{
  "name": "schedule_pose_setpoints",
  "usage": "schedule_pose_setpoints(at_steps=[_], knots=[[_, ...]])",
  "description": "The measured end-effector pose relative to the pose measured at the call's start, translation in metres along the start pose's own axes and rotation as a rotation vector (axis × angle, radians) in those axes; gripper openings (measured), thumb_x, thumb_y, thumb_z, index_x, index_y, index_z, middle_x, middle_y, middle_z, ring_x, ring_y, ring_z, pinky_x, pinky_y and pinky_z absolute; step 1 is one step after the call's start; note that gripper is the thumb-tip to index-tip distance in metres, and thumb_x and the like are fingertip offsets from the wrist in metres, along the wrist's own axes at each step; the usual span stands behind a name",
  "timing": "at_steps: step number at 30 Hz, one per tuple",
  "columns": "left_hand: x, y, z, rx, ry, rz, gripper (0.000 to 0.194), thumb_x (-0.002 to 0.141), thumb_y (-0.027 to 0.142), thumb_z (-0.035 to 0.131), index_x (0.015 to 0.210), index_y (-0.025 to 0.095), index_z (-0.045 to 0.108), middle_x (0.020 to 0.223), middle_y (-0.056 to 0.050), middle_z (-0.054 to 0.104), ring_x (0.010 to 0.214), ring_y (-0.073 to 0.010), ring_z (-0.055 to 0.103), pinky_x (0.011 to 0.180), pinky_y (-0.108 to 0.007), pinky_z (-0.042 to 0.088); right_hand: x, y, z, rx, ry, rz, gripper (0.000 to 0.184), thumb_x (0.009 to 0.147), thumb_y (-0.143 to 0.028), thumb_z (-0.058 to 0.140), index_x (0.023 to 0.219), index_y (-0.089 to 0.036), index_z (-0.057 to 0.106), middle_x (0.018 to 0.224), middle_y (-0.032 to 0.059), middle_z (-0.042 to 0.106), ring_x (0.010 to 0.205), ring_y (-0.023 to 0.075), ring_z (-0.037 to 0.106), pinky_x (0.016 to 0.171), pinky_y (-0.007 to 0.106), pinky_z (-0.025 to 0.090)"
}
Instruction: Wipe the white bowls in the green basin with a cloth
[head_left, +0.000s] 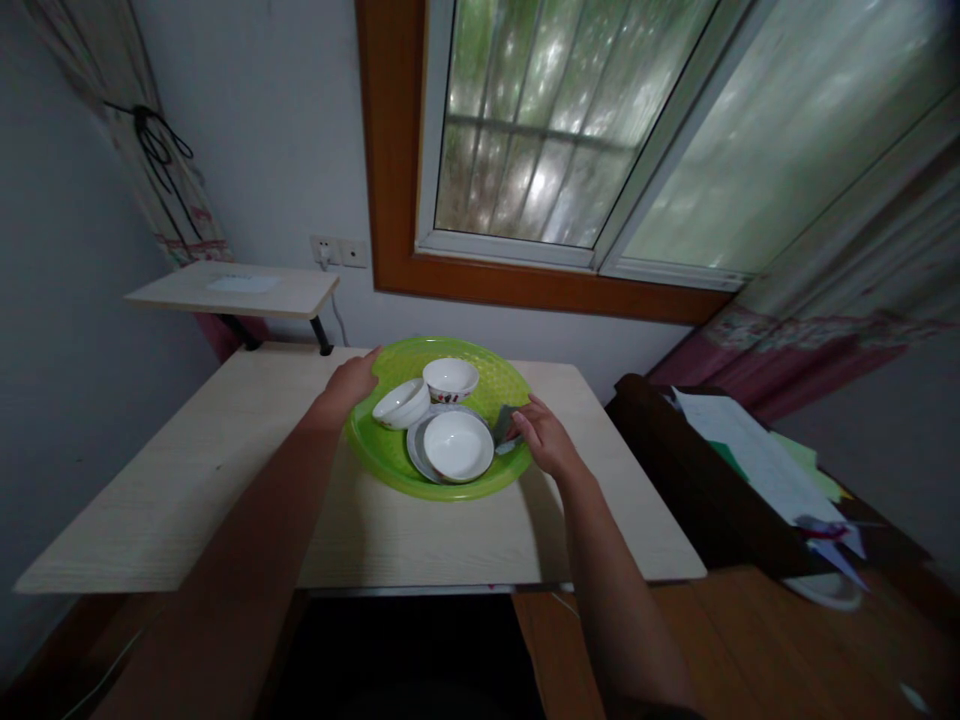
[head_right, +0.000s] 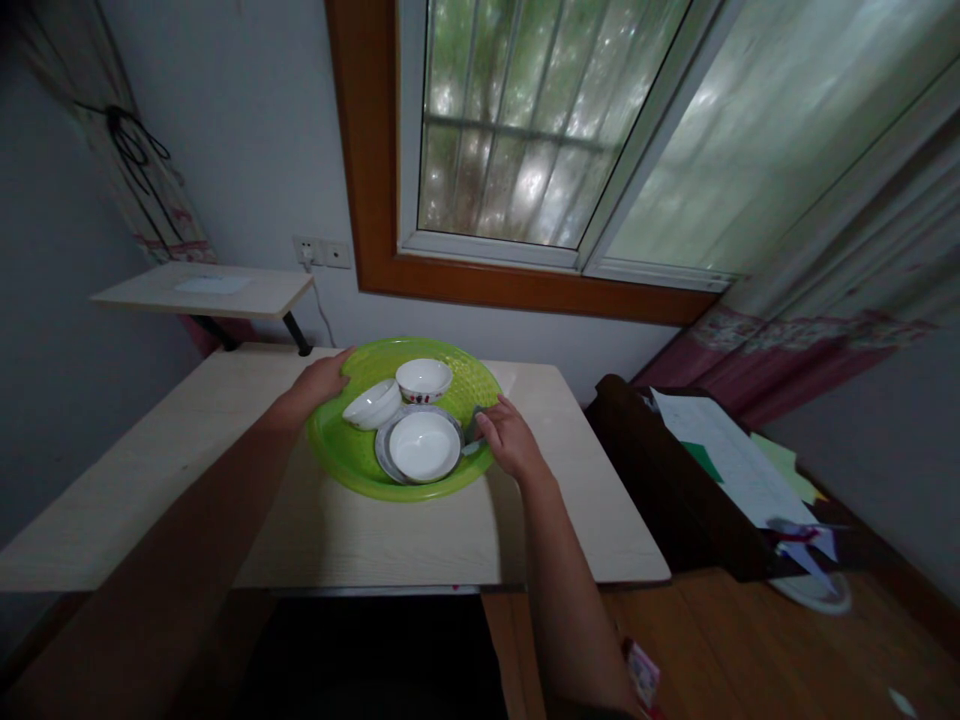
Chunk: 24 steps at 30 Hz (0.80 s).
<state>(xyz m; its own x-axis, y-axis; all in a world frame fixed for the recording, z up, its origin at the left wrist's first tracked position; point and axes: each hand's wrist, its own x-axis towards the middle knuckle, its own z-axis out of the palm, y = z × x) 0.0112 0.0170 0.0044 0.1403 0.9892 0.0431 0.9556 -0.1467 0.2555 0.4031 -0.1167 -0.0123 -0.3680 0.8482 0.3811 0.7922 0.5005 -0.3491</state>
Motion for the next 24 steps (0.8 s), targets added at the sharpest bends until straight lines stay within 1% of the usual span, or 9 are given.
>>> schedule_pose_setpoints(at_steps=[4, 11, 14, 17, 21, 24], knots=[[0.001, 0.0, 0.001, -0.021, 0.006, 0.001, 0.076, 0.094, 0.018, 0.055, 0.166, 0.028, 0.032, 0.149, -0.015, 0.062, 0.128, -0.0271, 0.064, 0.103, -0.035, 0.047, 0.0, -0.003, 0.0, -0.001, -0.006, 0.006, 0.063, 0.112, -0.038, 0.024, 0.076, -0.025, 0.074, 0.087, 0.0044, 0.078, 0.097, 0.0219, 0.072, 0.126, 0.047, 0.027], [0.001, 0.0, 0.002, 0.004, 0.007, -0.011, 0.076, 0.094, 0.02, 0.055, 0.166, 0.028, 0.031, 0.146, -0.016, 0.064, 0.125, -0.0267, 0.065, 0.102, -0.034, 0.048, 0.002, -0.003, -0.009, -0.079, -0.124, -0.037, 0.063, 0.112, -0.041, 0.024, 0.081, -0.025, 0.076, 0.092, 0.0039, 0.077, 0.102, 0.0218, 0.07, 0.125, 0.049, 0.028], [0.0, 0.001, -0.001, 0.017, -0.007, -0.012, 0.077, 0.094, 0.019, 0.055, 0.166, 0.028, 0.031, 0.145, -0.015, 0.064, 0.124, -0.0263, 0.066, 0.101, -0.033, 0.048, 0.007, -0.003, -0.016, -0.152, -0.227, -0.072, 0.063, 0.112, -0.043, 0.024, 0.086, -0.024, 0.078, 0.095, 0.0056, 0.078, 0.106, 0.023, 0.069, 0.124, 0.05, 0.029], [-0.001, 0.002, -0.002, 0.022, -0.009, -0.001, 0.077, 0.094, 0.018, 0.054, 0.167, 0.027, 0.031, 0.143, -0.016, 0.065, 0.123, -0.0267, 0.067, 0.1, -0.033, 0.048, 0.017, -0.003, -0.023, -0.245, -0.367, -0.13, 0.061, 0.112, -0.044, 0.026, 0.089, -0.023, 0.079, 0.095, 0.0071, 0.078, 0.105, 0.0237, 0.071, 0.124, 0.051, 0.029], [-0.002, 0.003, -0.003, 0.053, -0.014, -0.002, 0.077, 0.094, 0.018, 0.054, 0.167, 0.027, 0.03, 0.142, -0.016, 0.066, 0.121, -0.0264, 0.067, 0.099, -0.032, 0.049, 0.038, -0.001, -0.026, -0.406, -0.549, -0.203, 0.06, 0.112, -0.042, 0.028, 0.089, -0.02, 0.079, 0.093, 0.0093, 0.079, 0.102, 0.0247, 0.073, 0.124, 0.05, 0.029], [-0.003, 0.005, -0.004, 0.069, -0.005, 0.007, 0.075, 0.095, 0.018, 0.053, 0.166, 0.026, 0.031, 0.142, -0.015, 0.066, 0.121, -0.0261, 0.067, 0.098, -0.032, 0.05, 0.06, 0.003, -0.024, -0.518, -0.639, -0.205, 0.062, 0.112, -0.042, 0.026, 0.091, -0.019, 0.079, 0.099, 0.0117, 0.08, 0.104, 0.0252, 0.074, 0.122, 0.049, 0.031]])
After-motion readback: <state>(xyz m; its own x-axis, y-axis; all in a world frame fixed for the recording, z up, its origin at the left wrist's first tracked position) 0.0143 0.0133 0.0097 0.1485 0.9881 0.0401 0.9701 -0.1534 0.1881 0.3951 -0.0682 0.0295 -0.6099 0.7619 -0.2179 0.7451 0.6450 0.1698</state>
